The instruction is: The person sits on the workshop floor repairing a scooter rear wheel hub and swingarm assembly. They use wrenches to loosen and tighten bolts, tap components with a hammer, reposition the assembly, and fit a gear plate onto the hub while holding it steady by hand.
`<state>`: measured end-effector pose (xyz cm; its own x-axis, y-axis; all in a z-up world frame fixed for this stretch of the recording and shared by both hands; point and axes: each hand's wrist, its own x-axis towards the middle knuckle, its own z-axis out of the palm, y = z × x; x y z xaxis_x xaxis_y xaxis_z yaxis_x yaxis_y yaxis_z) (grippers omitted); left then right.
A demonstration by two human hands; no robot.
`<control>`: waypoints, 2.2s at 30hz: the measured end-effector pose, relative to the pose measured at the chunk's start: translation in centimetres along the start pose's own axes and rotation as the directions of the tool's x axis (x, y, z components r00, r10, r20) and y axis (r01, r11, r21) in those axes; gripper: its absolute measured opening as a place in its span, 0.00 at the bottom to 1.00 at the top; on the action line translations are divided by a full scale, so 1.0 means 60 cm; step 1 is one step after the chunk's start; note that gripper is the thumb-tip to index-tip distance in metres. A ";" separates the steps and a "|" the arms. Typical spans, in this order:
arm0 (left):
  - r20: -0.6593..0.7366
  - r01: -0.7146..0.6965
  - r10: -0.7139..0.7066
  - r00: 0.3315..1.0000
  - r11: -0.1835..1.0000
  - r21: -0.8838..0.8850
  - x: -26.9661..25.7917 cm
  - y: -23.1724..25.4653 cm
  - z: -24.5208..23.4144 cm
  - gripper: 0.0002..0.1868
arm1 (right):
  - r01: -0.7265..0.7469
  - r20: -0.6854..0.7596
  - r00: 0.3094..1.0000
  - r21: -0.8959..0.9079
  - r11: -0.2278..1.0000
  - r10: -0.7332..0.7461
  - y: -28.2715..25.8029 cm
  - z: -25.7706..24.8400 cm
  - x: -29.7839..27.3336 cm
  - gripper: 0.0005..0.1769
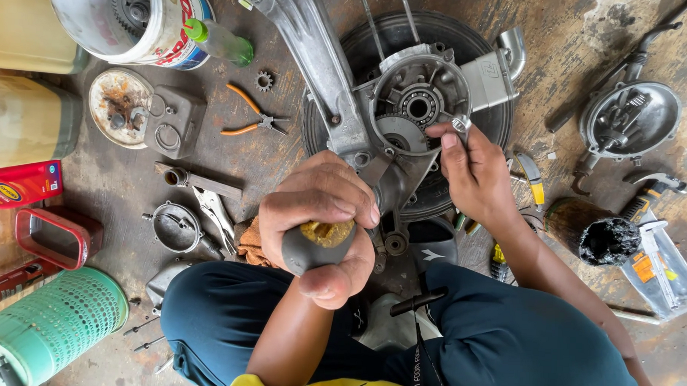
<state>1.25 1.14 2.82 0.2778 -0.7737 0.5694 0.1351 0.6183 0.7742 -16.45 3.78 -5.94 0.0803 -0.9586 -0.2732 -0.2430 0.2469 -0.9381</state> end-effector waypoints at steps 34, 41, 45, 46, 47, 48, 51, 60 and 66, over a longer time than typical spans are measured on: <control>0.081 0.124 -0.126 0.989 0.992 0.034 0.007 -0.015 0.021 0.26 | 0.097 0.082 0.993 -0.167 0.981 -0.084 0.041 0.025 0.011 0.09; 0.103 0.158 -0.162 0.981 0.986 0.045 0.001 -0.026 0.021 0.26 | 0.135 0.137 0.985 -0.194 0.972 -0.109 0.028 0.016 0.023 0.07; 0.102 0.142 -0.147 0.984 0.989 0.051 -0.002 -0.031 0.027 0.26 | 0.136 0.153 0.982 -0.169 0.976 -0.110 0.025 0.010 0.028 0.07; 0.104 0.142 -0.147 0.984 0.988 0.051 -0.002 -0.032 0.027 0.26 | 0.136 0.151 0.982 -0.167 0.977 -0.110 0.025 0.010 0.029 0.07; 0.109 0.133 -0.139 0.984 0.989 0.062 -0.003 -0.033 0.026 0.27 | 0.146 0.154 0.981 -0.184 0.972 -0.118 0.025 0.010 0.030 0.08; 0.113 0.126 -0.134 0.985 0.989 0.074 -0.005 -0.034 0.026 0.27 | 0.153 0.157 0.980 -0.199 0.968 -0.123 0.025 0.010 0.029 0.08; 0.125 0.197 -0.204 0.971 0.978 0.071 0.000 -0.025 0.030 0.26 | 0.189 0.163 0.974 -0.203 0.961 -0.157 0.026 0.006 0.031 0.06; 0.136 0.197 -0.216 0.967 0.970 0.143 0.004 -0.034 0.030 0.26 | 0.219 0.179 0.966 -0.170 0.961 -0.189 0.046 -0.003 0.039 0.10; 0.117 0.346 -0.367 0.923 0.923 0.169 0.022 -0.022 0.030 0.09 | 0.015 0.301 0.954 0.018 1.000 -0.019 0.032 -0.038 0.051 0.10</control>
<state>-0.26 -0.96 3.08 0.0951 -0.9571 0.2736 0.0597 0.2799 0.9582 -18.89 1.02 -8.11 0.3720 -0.8762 -0.3063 -0.2246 0.2352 -0.9456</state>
